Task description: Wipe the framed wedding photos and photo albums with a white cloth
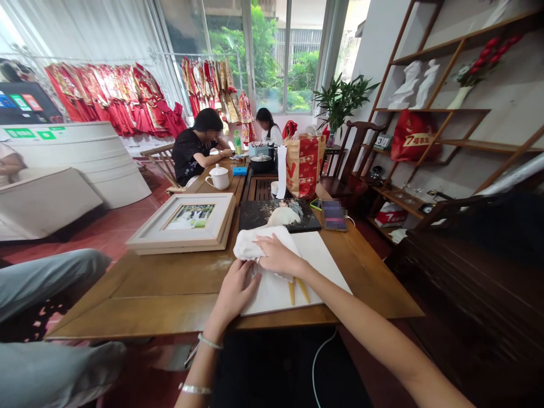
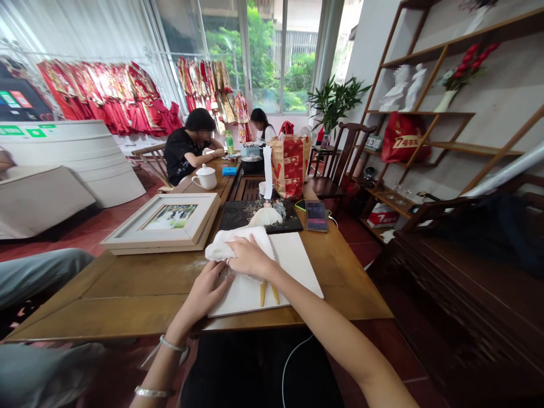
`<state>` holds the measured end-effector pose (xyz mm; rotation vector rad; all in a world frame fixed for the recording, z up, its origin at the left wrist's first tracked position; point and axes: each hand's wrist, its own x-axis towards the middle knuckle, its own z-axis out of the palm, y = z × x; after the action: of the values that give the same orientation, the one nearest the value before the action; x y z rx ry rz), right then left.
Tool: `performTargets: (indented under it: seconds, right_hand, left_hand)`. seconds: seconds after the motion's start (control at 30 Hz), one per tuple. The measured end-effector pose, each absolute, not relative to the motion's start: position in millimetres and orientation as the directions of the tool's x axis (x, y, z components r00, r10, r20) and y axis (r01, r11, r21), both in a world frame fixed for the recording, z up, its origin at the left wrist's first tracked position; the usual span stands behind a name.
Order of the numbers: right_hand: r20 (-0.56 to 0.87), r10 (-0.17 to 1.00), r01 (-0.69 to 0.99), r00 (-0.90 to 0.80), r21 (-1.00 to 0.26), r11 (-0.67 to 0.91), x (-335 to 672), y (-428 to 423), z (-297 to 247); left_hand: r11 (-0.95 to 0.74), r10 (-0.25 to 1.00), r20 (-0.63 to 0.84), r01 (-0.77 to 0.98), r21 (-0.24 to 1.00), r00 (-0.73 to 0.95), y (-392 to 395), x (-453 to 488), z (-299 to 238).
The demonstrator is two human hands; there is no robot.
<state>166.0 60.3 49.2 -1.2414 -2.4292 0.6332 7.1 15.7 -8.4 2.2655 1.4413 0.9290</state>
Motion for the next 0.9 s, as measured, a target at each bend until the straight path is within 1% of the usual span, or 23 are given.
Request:
performTargets:
  seconds: [0.2, 0.3, 0.37, 0.47, 0.57, 0.63, 0.77, 0.9]
  right_hand:
    - [0.087, 0.851, 0.720, -0.517, -0.493, 0.488, 212.5, 32.4, 47.4]
    - [0.120, 0.882, 0.749, -0.457, -0.482, 0.454, 245.3, 6.6, 38.8]
    - [0.173, 0.914, 0.786, -0.368, -0.468, 0.405, 265.1, -10.2, 29.3]
    - [0.243, 0.954, 0.844, -0.177, -0.461, 0.275, 288.4, -28.8, 12.5]
    - [0.294, 0.955, 0.869, -0.042, -0.460, 0.180, 299.0, -36.4, -1.5]
    - [0.323, 0.946, 0.882, -0.034, -0.436, 0.180, 299.0, -37.1, -6.6]
    - [0.340, 0.936, 0.893, -0.092, -0.387, 0.229, 293.5, -36.6, -6.2]
    - [0.311, 0.940, 0.896, -0.138, -0.364, 0.253, 293.3, -38.9, -0.7]
  left_hand:
    - [-0.442, 0.897, 0.328, 0.655, 0.613, 0.297, 14.2, 4.9, -8.4]
    - [-0.417, 0.908, 0.319, 0.658, 0.627, 0.272, 13.0, 4.5, -11.2]
    - [-0.376, 0.917, 0.353, 0.699, 0.607, 0.187, 11.5, 5.1, -12.6]
    - [-0.284, 0.915, 0.402, 0.773, 0.567, 0.041, 9.5, 6.1, -13.4]
    - [-0.271, 0.916, 0.401, 0.784, 0.559, 0.031, 10.5, 6.3, -14.8]
    - [-0.271, 0.917, 0.397, 0.777, 0.569, 0.030, 13.9, 5.8, -16.7]
    - [-0.282, 0.916, 0.401, 0.750, 0.598, 0.025, 23.1, 4.7, -21.0]
    - [-0.253, 0.942, 0.335, 0.673, 0.695, 0.008, 25.2, 6.4, -20.1]
